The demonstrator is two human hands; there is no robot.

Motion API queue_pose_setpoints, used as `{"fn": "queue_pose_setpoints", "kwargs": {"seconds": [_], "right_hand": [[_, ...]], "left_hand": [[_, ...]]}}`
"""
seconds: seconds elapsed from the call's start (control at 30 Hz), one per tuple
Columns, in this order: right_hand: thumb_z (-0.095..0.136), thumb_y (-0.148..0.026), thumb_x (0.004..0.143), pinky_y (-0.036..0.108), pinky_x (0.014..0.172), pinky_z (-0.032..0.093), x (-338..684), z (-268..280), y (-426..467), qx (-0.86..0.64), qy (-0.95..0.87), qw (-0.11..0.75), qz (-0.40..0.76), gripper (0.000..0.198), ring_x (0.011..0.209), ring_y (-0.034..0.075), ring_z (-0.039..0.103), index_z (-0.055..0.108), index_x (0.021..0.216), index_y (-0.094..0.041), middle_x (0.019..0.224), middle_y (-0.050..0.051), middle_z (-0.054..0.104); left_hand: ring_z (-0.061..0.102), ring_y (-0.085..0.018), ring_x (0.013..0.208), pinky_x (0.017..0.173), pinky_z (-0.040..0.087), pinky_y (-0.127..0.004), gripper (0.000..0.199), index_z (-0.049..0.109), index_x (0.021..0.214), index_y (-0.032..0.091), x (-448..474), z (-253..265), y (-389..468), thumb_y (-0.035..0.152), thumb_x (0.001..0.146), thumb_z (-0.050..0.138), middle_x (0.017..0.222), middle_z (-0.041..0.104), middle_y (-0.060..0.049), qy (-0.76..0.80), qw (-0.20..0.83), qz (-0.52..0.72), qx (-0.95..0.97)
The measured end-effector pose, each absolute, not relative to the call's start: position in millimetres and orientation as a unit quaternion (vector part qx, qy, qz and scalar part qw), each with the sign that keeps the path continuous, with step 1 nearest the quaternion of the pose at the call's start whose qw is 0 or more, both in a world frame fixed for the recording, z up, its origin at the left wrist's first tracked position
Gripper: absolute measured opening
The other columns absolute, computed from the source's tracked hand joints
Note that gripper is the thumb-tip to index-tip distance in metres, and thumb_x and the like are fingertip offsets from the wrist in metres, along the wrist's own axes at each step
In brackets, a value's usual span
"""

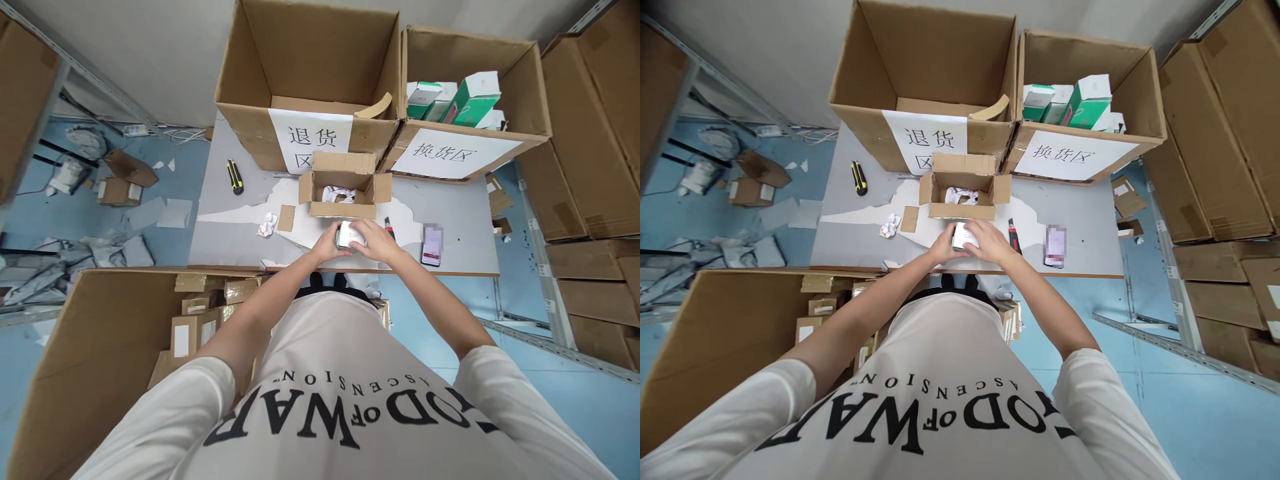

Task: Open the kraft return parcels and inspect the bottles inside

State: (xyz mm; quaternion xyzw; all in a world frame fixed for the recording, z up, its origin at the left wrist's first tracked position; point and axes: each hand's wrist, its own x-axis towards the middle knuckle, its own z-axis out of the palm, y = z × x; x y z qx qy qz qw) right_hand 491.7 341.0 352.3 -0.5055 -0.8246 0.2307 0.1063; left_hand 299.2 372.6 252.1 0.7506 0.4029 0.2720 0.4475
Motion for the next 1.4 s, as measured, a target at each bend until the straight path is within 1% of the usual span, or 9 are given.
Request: {"fn": "queue_pose_setpoints", "kwargs": {"seconds": [0.3,0.43,0.57,0.8,0.93,1.1,1.2,1.33,1.4], "right_hand": [[0.056,-0.039,0.088,0.054,0.100,0.034,475,383,349,-0.477,-0.861,-0.113,0.135,0.067,0.125,0.039,0.045,0.030,0.148,-0.025,0.146,0.019,0.039],[0.065,-0.030,0.080,0.052,0.098,0.037,460,393,345,-0.495,-0.849,-0.174,0.069,0.074,0.110,0.038,0.054,0.033,0.145,-0.016,0.129,0.024,0.050],[0.057,-0.027,0.086,0.043,0.089,0.044,457,394,347,-0.460,-0.867,-0.185,0.054,0.064,0.104,0.037,0.057,0.034,0.141,-0.005,0.120,0.026,0.055],[0.043,-0.026,0.093,0.042,0.099,0.041,479,386,350,-0.404,-0.904,-0.130,0.055,0.055,0.121,0.035,0.051,0.033,0.142,-0.003,0.137,0.027,0.048],[0.034,-0.022,0.096,0.039,0.090,0.046,490,390,358,-0.451,-0.877,-0.100,0.134,0.046,0.109,0.031,0.061,0.039,0.140,-0.010,0.124,0.020,0.062],[0.030,-0.032,0.099,0.040,0.098,0.044,503,366,392,-0.560,-0.786,0.121,0.233,0.046,0.119,0.026,0.056,0.037,0.142,-0.016,0.131,0.015,0.059],[0.038,-0.032,0.096,0.042,0.099,0.044,507,335,401,-0.620,-0.719,0.189,0.251,0.047,0.120,0.026,0.055,0.040,0.139,-0.013,0.130,0.017,0.057],[0.040,-0.026,0.093,0.045,0.098,0.043,509,323,382,-0.621,-0.723,0.267,0.142,0.040,0.120,0.028,0.052,0.050,0.130,-0.016,0.130,0.018,0.055],[0.038,-0.018,0.093,0.045,0.098,0.041,509,334,366,-0.538,-0.800,0.257,0.069,0.034,0.117,0.027,0.052,0.058,0.121,-0.019,0.124,0.015,0.059]], "left_hand": [[0.058,-0.033,0.109,0.091,0.049,-0.046,0.091,0.041,0.124,0.016,305,245,373,0.048,0.053,0.086,0.116,0.056,-0.014,0.396,0.422,0.260,0.773],[0.058,-0.033,0.108,0.091,0.049,-0.046,0.088,0.041,0.122,0.015,310,244,372,0.044,0.053,0.087,0.116,0.056,-0.014,0.406,0.421,0.250,0.772],[0.059,-0.032,0.109,0.090,0.049,-0.044,0.087,0.041,0.125,0.015,310,246,375,0.043,0.055,0.086,0.119,0.056,-0.014,0.394,0.430,0.259,0.770],[0.058,-0.033,0.114,0.093,0.048,-0.046,0.088,0.040,0.126,0.015,307,248,379,0.044,0.056,0.085,0.123,0.056,-0.015,0.386,0.429,0.264,0.773],[0.059,-0.033,0.111,0.092,0.049,-0.047,0.093,0.040,0.126,0.015,306,247,377,0.042,0.051,0.088,0.122,0.057,-0.015,0.383,0.441,0.255,0.770],[0.062,-0.032,0.107,0.089,0.050,-0.048,0.092,0.039,0.127,0.017,303,247,373,0.041,0.052,0.088,0.117,0.061,-0.013,0.392,0.467,0.240,0.755],[0.062,-0.031,0.106,0.090,0.050,-0.049,0.093,0.038,0.128,0.021,302,247,370,0.042,0.052,0.088,0.118,0.060,-0.012,0.398,0.481,0.246,0.741],[0.062,-0.031,0.107,0.091,0.049,-0.048,0.095,0.039,0.128,0.020,299,247,368,0.042,0.050,0.089,0.117,0.061,-0.012,0.410,0.489,0.246,0.729],[0.061,-0.032,0.109,0.093,0.049,-0.047,0.096,0.040,0.127,0.019,298,247,369,0.041,0.049,0.090,0.117,0.061,-0.012,0.412,0.485,0.249,0.730]]}}
